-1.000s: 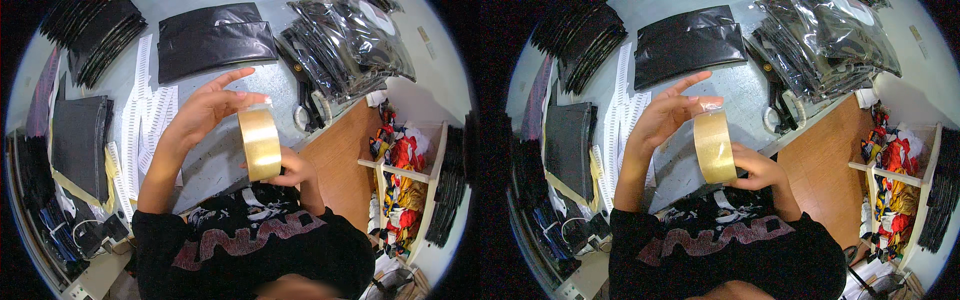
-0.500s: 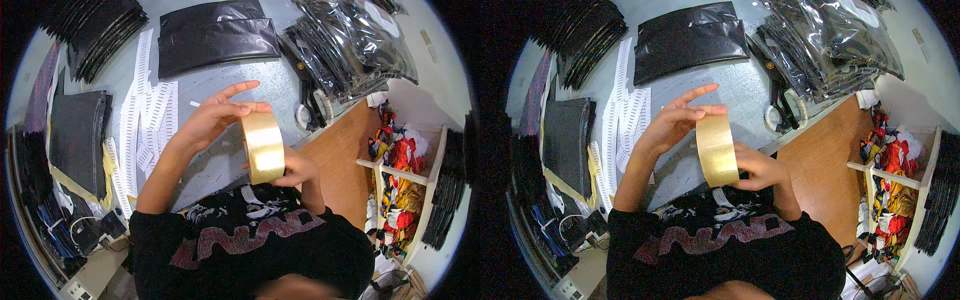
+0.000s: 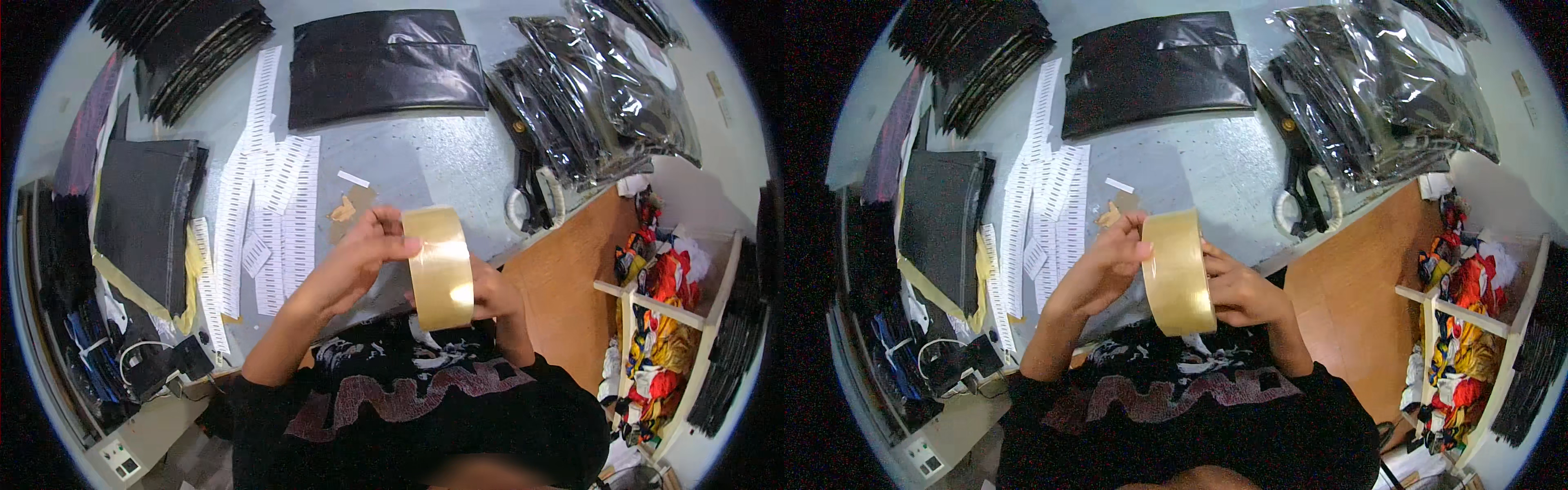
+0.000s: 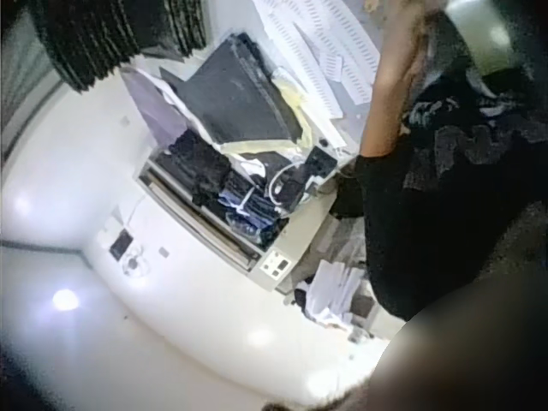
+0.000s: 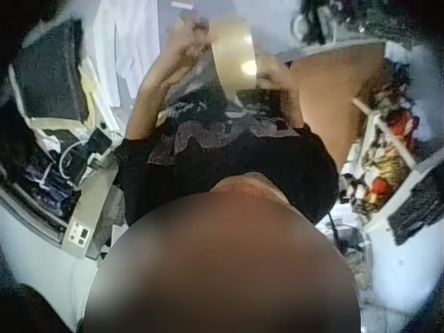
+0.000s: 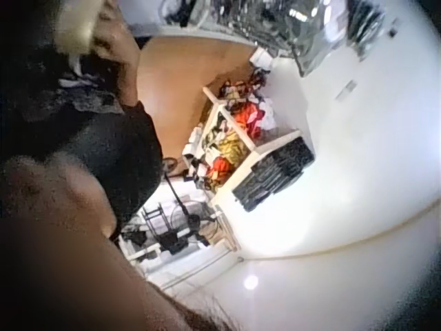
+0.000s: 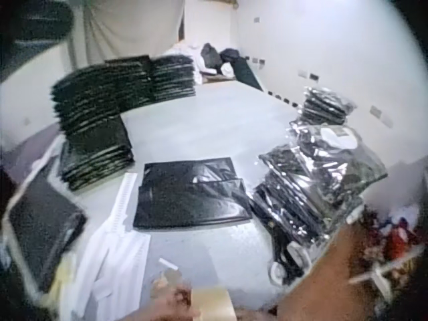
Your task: Packing clothing items into black shipping bags, cutting labels with scissors, and sealing them with tape.
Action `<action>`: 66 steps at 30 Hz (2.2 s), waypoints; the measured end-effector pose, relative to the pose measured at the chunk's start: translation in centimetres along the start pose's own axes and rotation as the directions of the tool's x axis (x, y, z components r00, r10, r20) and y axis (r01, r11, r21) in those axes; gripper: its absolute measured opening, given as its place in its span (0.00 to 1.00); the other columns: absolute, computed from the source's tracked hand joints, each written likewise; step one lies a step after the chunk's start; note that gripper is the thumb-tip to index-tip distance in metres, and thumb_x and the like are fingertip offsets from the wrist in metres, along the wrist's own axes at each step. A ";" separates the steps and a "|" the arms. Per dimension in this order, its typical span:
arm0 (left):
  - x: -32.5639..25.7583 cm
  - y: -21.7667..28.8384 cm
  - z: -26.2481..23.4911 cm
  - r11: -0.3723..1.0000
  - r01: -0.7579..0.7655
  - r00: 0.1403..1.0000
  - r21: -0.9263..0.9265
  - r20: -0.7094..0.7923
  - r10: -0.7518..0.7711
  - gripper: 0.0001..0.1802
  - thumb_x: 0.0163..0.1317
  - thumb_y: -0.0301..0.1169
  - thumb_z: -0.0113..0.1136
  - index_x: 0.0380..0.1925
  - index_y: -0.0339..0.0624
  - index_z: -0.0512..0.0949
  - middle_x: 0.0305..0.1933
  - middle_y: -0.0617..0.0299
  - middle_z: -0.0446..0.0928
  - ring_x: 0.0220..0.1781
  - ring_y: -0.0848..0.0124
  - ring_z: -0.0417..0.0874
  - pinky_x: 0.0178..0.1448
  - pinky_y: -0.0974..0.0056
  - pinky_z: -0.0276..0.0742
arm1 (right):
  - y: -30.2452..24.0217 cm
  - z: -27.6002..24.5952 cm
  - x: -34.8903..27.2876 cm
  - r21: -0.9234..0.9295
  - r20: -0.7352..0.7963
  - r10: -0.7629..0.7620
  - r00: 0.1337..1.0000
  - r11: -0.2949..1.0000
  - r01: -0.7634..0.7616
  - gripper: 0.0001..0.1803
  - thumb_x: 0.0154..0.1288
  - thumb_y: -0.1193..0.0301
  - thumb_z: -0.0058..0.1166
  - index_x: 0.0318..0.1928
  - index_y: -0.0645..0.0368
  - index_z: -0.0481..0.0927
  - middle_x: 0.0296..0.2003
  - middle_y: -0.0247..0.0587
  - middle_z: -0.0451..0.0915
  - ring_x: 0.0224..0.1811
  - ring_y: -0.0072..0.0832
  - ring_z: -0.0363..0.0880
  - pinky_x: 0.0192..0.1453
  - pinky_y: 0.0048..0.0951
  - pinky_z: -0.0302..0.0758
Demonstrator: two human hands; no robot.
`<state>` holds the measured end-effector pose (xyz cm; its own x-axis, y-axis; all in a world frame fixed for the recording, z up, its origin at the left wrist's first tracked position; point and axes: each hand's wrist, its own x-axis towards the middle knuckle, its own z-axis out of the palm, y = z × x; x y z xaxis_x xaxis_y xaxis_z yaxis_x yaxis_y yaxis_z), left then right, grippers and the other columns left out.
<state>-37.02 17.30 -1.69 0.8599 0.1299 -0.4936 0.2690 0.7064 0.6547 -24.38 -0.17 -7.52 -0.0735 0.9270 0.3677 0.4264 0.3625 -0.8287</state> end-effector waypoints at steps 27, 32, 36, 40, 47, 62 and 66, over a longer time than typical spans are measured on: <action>-6.1 4.3 -4.2 0.894 -0.442 0.865 0.081 -0.227 0.448 0.16 0.62 0.28 0.49 0.47 0.27 0.68 0.42 0.51 0.77 0.42 0.68 0.80 0.48 0.67 0.74 | 3.7 2.9 11.5 -0.434 -0.610 0.265 0.747 0.677 -0.595 0.10 0.44 0.69 0.63 0.29 0.57 0.78 0.50 0.41 0.68 0.54 0.44 0.58 0.59 0.39 0.56; -5.6 3.7 -4.5 0.893 -0.435 0.849 0.120 -0.278 0.450 0.16 0.61 0.31 0.51 0.44 0.28 0.70 0.40 0.52 0.77 0.39 0.70 0.80 0.48 0.67 0.74 | 4.2 2.8 10.7 -0.404 -0.587 0.208 0.782 0.763 -0.506 0.08 0.44 0.73 0.62 0.28 0.57 0.77 0.42 0.37 0.72 0.53 0.43 0.60 0.59 0.42 0.55; -5.1 3.5 -4.8 0.915 -0.383 0.871 0.126 -0.280 0.403 0.17 0.61 0.33 0.52 0.44 0.29 0.70 0.39 0.54 0.78 0.39 0.70 0.80 0.47 0.68 0.73 | 4.2 2.5 9.9 -0.364 -0.578 0.248 0.777 0.774 -0.518 0.08 0.45 0.72 0.61 0.28 0.56 0.77 0.38 0.35 0.74 0.51 0.41 0.62 0.58 0.39 0.57; -4.8 3.4 -4.7 0.923 -0.358 0.874 0.143 -0.296 0.385 0.18 0.61 0.34 0.52 0.45 0.29 0.70 0.39 0.54 0.78 0.39 0.70 0.80 0.47 0.68 0.74 | 4.2 2.4 10.6 -0.356 -0.595 0.235 0.769 0.780 -0.514 0.10 0.45 0.70 0.61 0.32 0.54 0.78 0.37 0.33 0.74 0.48 0.39 0.63 0.55 0.37 0.59; -5.6 4.2 -4.1 0.900 -0.406 0.853 0.159 -0.287 0.436 0.18 0.61 0.33 0.51 0.45 0.29 0.69 0.39 0.53 0.78 0.39 0.69 0.80 0.47 0.68 0.74 | 4.8 2.6 12.0 -0.413 -0.592 0.186 0.784 0.766 -0.493 0.12 0.45 0.67 0.63 0.33 0.51 0.80 0.34 0.32 0.74 0.43 0.35 0.64 0.54 0.34 0.57; -0.3 5.8 -3.3 0.915 -0.324 0.927 0.240 -0.114 0.358 0.16 0.59 0.36 0.53 0.41 0.36 0.73 0.35 0.60 0.79 0.34 0.74 0.80 0.44 0.70 0.74 | -0.1 -1.6 7.5 -0.672 -0.641 -0.370 0.672 0.693 -0.260 0.10 0.40 0.83 0.61 0.28 0.63 0.79 0.28 0.39 0.78 0.32 0.34 0.73 0.37 0.31 0.70; 1.3 4.7 -3.1 0.932 -0.273 0.953 0.236 -0.068 0.296 0.15 0.58 0.36 0.53 0.41 0.37 0.74 0.35 0.60 0.78 0.34 0.74 0.80 0.43 0.70 0.74 | -2.0 -2.2 6.7 -0.785 -0.536 -0.467 0.704 0.583 -0.211 0.12 0.36 0.81 0.61 0.28 0.62 0.81 0.30 0.36 0.78 0.33 0.32 0.72 0.38 0.29 0.71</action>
<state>-36.01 22.95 -0.99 0.8694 0.3805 -0.3151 0.1183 0.4589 0.8806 -23.73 5.07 -2.45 0.2321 0.4319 0.8715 0.9715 -0.0593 -0.2293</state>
